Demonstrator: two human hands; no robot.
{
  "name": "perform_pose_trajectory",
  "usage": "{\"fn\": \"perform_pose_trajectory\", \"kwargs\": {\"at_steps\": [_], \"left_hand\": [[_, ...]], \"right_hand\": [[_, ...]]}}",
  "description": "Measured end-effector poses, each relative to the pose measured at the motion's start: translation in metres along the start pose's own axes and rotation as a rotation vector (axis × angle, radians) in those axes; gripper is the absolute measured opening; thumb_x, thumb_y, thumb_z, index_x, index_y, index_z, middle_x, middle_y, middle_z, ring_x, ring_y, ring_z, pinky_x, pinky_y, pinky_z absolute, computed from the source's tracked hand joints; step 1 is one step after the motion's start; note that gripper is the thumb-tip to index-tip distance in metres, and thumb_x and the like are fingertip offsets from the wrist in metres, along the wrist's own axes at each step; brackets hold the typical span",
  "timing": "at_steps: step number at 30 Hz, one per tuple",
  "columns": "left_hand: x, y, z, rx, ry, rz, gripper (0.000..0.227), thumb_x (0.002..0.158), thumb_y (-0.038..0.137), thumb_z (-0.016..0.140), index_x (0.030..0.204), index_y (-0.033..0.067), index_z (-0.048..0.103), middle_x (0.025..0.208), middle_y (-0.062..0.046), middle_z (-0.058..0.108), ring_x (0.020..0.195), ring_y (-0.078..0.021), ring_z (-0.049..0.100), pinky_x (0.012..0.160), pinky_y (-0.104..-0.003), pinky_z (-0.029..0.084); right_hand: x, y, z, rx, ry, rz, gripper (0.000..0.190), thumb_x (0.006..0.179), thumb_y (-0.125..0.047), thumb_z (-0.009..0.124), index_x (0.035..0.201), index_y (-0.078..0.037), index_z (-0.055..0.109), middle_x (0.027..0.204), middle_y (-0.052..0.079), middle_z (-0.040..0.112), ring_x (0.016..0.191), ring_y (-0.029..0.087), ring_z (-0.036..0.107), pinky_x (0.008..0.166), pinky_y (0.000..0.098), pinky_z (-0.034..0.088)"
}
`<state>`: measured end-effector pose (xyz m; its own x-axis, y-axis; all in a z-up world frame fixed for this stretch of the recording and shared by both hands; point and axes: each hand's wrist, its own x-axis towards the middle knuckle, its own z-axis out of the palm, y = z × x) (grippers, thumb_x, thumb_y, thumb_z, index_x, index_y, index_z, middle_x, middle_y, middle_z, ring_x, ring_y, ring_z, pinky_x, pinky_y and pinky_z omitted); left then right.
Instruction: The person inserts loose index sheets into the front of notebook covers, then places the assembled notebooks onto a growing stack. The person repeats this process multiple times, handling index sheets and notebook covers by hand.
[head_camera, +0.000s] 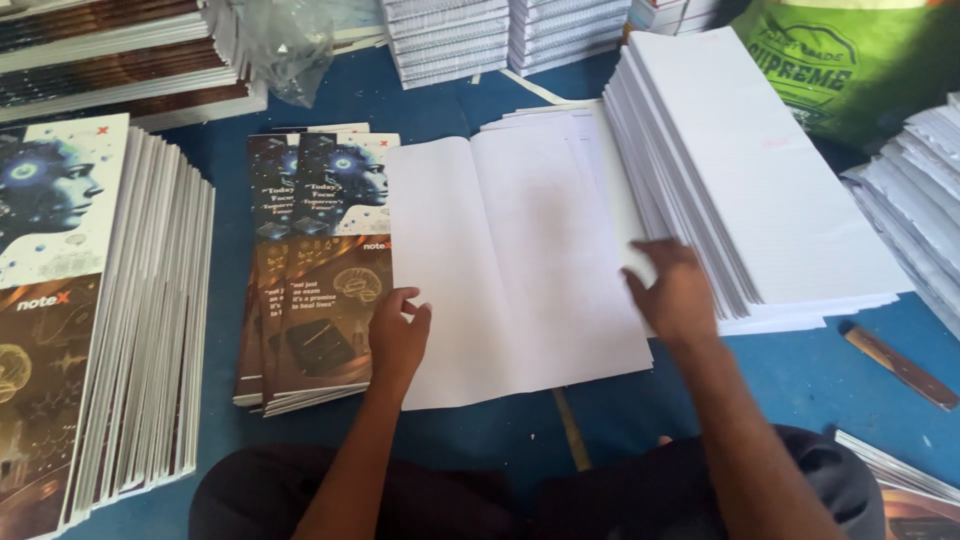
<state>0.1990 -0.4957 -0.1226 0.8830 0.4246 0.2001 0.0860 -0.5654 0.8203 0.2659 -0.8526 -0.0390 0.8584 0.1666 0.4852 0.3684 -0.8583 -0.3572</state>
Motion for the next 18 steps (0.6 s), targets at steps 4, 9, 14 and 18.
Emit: {"fn": "perform_pose_trajectory", "kwargs": {"at_steps": [4,9,14,18], "left_hand": [[-0.001,0.025,0.014,-0.094,-0.097,-0.037,0.030,0.087,0.019,0.072,0.115,0.0063,0.070,0.090,-0.006,0.069,0.076,-0.0181,0.066,0.069,-0.034,0.053],[-0.002,0.051,0.037,-0.185,-0.241,-0.089,0.036,0.088,0.020,0.072,0.121,0.0071,0.065,0.088,-0.006,0.070,0.071,-0.0150,0.066,0.067,-0.031,0.054],[-0.007,0.077,0.066,-0.254,-0.353,-0.036,0.042,0.087,0.024,0.074,0.125,0.0069,0.064,0.088,-0.006,0.070,0.075,-0.0138,0.066,0.070,-0.029,0.054],[-0.008,0.101,0.081,-0.311,-0.477,-0.032,0.044,0.088,0.029,0.073,0.124,0.0061,0.065,0.089,-0.004,0.070,0.075,-0.0131,0.066,0.068,-0.029,0.054]], "right_hand": [[0.021,0.038,-0.044,-0.238,0.034,0.073,0.045,0.084,-0.020,0.081,0.126,-0.006,0.072,0.121,0.021,0.069,0.112,0.039,0.062,0.098,0.0481,0.053],[0.027,0.076,-0.071,-0.288,-0.171,0.289,0.045,0.081,-0.027,0.084,0.122,-0.012,0.076,0.120,0.015,0.071,0.107,0.034,0.069,0.097,0.0458,0.055],[0.036,0.089,-0.075,-0.318,-0.254,0.335,0.043,0.079,-0.028,0.083,0.120,-0.017,0.078,0.120,0.012,0.073,0.108,0.031,0.069,0.098,0.0437,0.054],[0.044,0.089,-0.086,-0.345,-0.317,0.349,0.044,0.078,-0.031,0.085,0.119,-0.015,0.078,0.117,0.012,0.076,0.105,0.030,0.072,0.099,0.0412,0.055]]}}
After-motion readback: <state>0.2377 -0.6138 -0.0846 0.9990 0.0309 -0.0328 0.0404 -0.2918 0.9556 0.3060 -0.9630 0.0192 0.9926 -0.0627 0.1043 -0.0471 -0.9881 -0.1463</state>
